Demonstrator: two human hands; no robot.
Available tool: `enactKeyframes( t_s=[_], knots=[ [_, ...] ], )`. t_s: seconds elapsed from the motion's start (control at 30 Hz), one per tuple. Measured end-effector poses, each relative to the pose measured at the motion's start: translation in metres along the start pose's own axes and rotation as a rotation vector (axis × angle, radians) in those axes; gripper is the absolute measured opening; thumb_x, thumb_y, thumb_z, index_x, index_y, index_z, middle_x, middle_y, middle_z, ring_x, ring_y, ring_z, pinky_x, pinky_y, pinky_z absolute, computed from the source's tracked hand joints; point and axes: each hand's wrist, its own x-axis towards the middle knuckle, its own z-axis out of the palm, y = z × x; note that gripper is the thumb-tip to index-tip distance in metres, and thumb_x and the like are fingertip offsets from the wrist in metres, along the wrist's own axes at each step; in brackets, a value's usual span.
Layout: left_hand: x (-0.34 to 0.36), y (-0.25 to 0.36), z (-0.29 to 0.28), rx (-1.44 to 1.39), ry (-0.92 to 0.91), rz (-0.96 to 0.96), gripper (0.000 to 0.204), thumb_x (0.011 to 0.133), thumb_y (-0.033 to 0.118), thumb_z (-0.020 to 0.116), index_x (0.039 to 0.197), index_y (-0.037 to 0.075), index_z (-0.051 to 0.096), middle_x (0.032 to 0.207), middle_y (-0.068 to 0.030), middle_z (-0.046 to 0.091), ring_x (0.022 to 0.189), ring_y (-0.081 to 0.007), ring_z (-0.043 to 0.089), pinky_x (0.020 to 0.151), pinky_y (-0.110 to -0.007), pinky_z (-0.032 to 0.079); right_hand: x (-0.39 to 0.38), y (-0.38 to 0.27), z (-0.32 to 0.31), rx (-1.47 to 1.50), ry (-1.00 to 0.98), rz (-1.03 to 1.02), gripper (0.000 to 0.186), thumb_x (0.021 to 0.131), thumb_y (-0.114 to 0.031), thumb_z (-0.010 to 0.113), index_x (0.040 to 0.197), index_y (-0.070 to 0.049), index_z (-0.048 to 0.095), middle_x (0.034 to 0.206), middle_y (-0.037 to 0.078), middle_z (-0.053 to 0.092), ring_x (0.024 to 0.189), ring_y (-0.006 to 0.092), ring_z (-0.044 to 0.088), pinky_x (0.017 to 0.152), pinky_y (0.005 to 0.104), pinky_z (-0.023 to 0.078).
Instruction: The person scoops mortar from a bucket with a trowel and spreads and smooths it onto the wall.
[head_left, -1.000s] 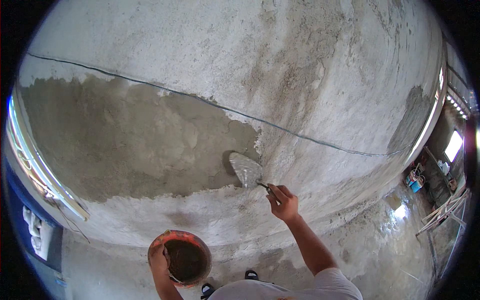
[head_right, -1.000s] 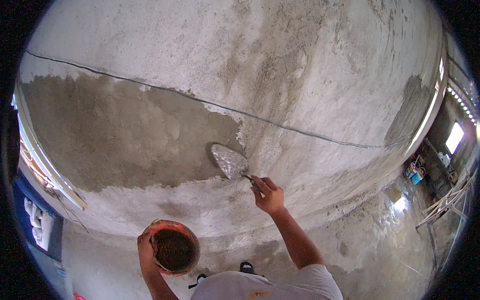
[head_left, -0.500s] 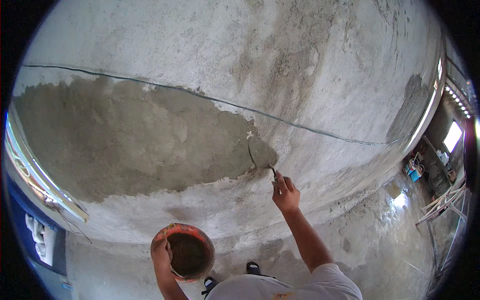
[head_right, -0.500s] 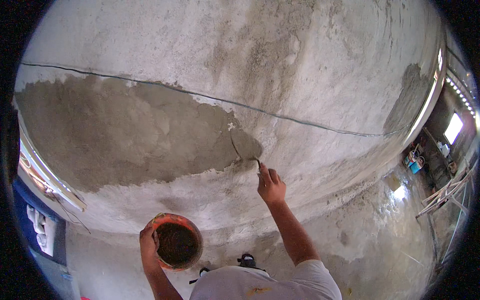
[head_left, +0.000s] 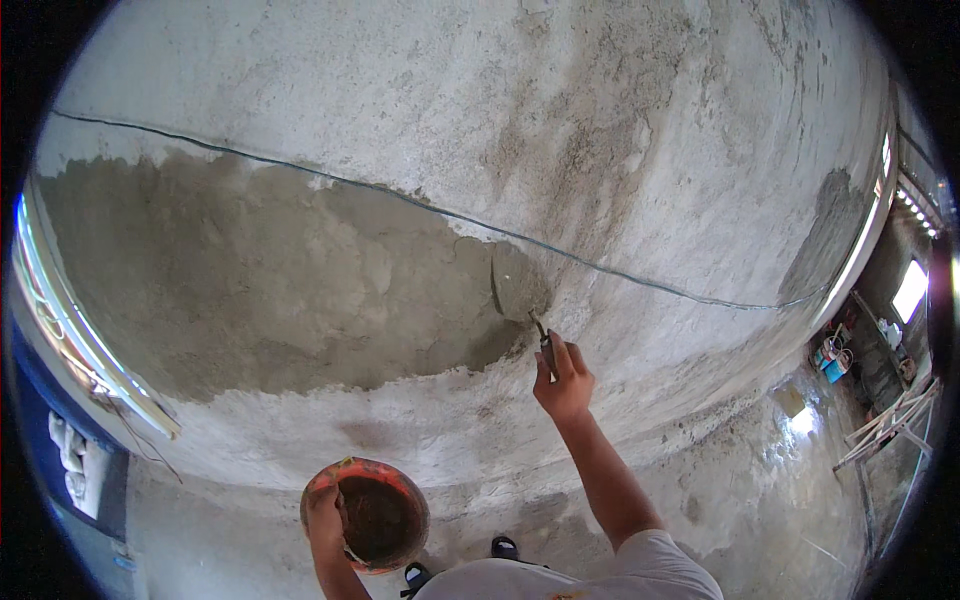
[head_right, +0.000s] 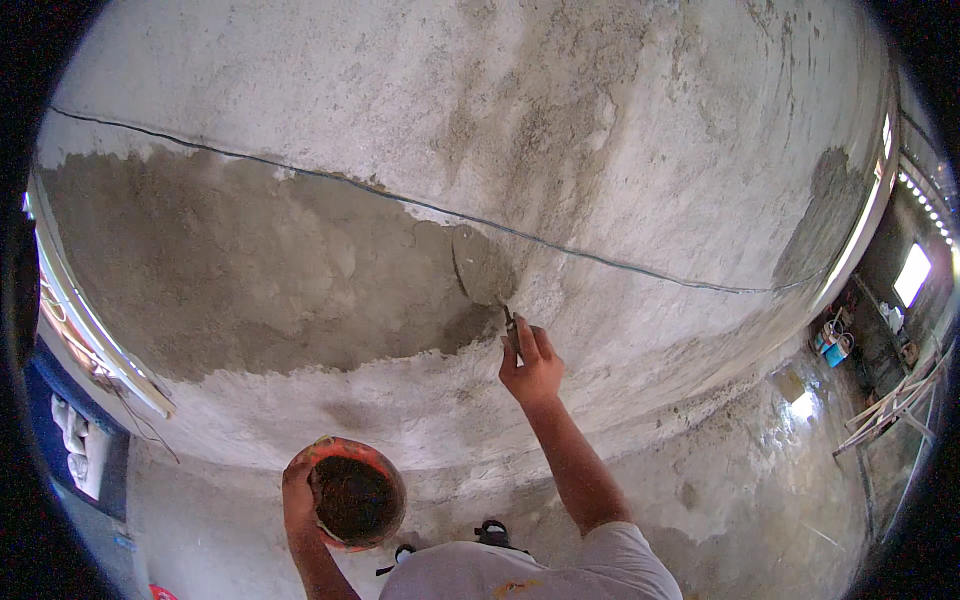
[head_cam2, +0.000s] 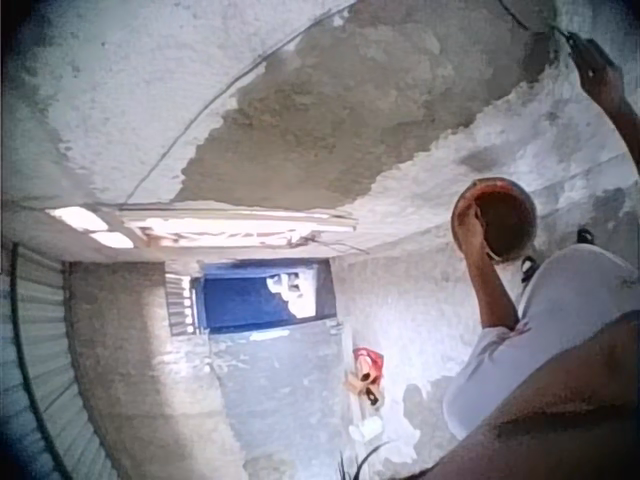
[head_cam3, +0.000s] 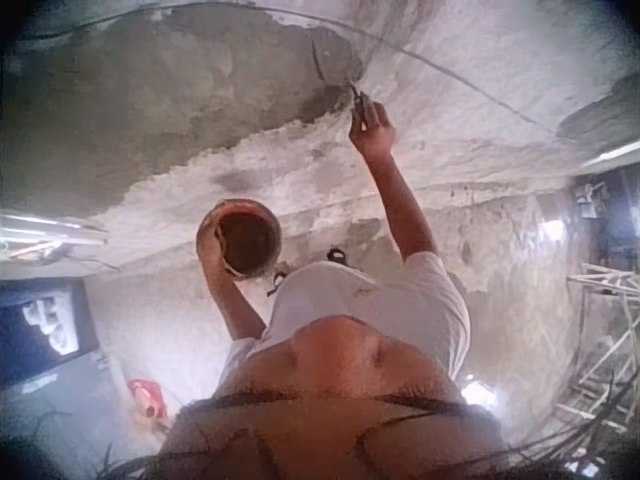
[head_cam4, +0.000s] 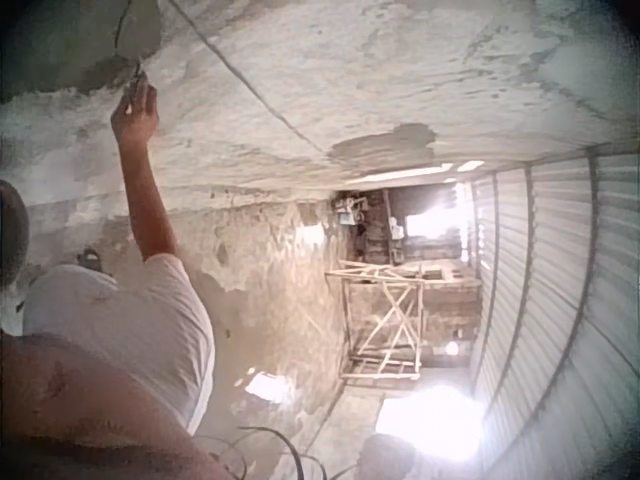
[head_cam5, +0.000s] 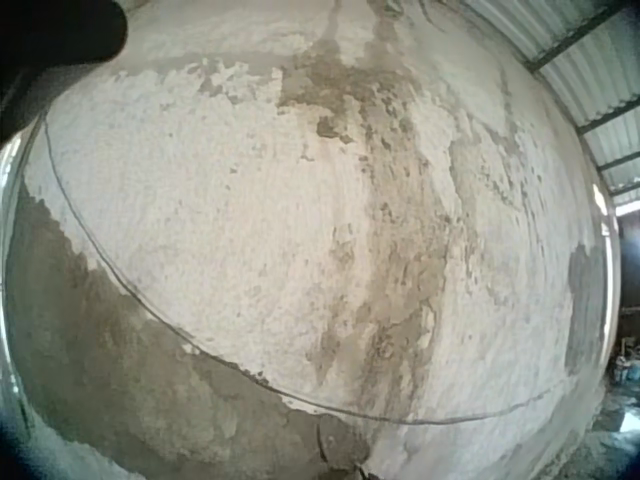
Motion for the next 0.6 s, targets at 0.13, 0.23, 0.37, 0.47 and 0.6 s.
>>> enactKeyframes(
  t_s=[0.13, 0.23, 0.37, 0.47, 0.6],
  knots=[
    [0.004, 0.001, -0.010, -0.028, -0.093, -0.052, 0.027, 0.097, 0.025, 0.055, 0.071, 0.016, 0.052, 0.059, 0.0047, 0.043, 0.048, -0.0078, 0.038, 0.045, -0.027, 0.028, -0.037, 0.022, 0.015, -0.029, -0.083, -0.080, 0.045, 0.084, -0.013, 0.073, 0.127, -0.014, 0.063, 0.096, 0.007, 0.069, 0.078, 0.0297, 0.070, 0.061, 0.0386, 0.057],
    [-0.001, 0.015, -0.013, -0.108, -0.090, -0.101, 0.028, 0.097, 0.026, 0.055, 0.071, 0.017, 0.051, 0.059, 0.0050, 0.043, 0.045, -0.0076, 0.037, 0.042, -0.026, 0.027, -0.069, 0.017, 0.006, 0.015, -0.192, -0.029, 0.043, 0.084, -0.012, 0.073, 0.125, -0.013, 0.064, 0.095, 0.007, 0.069, 0.078, 0.0290, 0.070, 0.061, 0.0379, 0.057],
    [0.000, 0.017, -0.012, -0.099, -0.107, -0.137, 0.029, 0.098, 0.028, 0.055, 0.071, 0.017, 0.050, 0.058, 0.0051, 0.042, 0.042, -0.0075, 0.035, 0.039, -0.025, 0.024, -0.061, 0.011, -0.009, 0.174, -0.142, -0.008, 0.040, 0.085, -0.011, 0.072, 0.124, -0.008, 0.064, 0.094, 0.011, 0.069, 0.077, 0.0299, 0.070, 0.061, 0.0385, 0.058],
    [-0.002, 0.017, 0.000, -0.114, -0.087, -0.107, 0.031, 0.099, 0.029, 0.055, 0.070, 0.017, 0.050, 0.057, 0.0051, 0.042, 0.042, -0.0075, 0.036, 0.039, -0.025, 0.024, -0.015, -0.002, -0.013, 0.156, -0.062, -0.023, 0.038, 0.086, -0.010, 0.070, 0.124, -0.006, 0.064, 0.095, 0.012, 0.069, 0.076, 0.0314, 0.070, 0.063, 0.0378, 0.057],
    [0.002, 0.012, 0.006, -0.049, -0.117, -0.029, 0.028, 0.098, 0.027, 0.056, 0.073, 0.016, 0.053, 0.059, 0.0046, 0.045, 0.046, -0.0082, 0.040, 0.043, -0.026, 0.028, 0.030, -0.011, -0.012, 0.100, -0.065, -0.084, 0.040, 0.085, -0.008, 0.070, 0.125, -0.012, 0.064, 0.097, 0.010, 0.069, 0.077, 0.0316, 0.070, 0.062, 0.0392, 0.057]
  ],
)
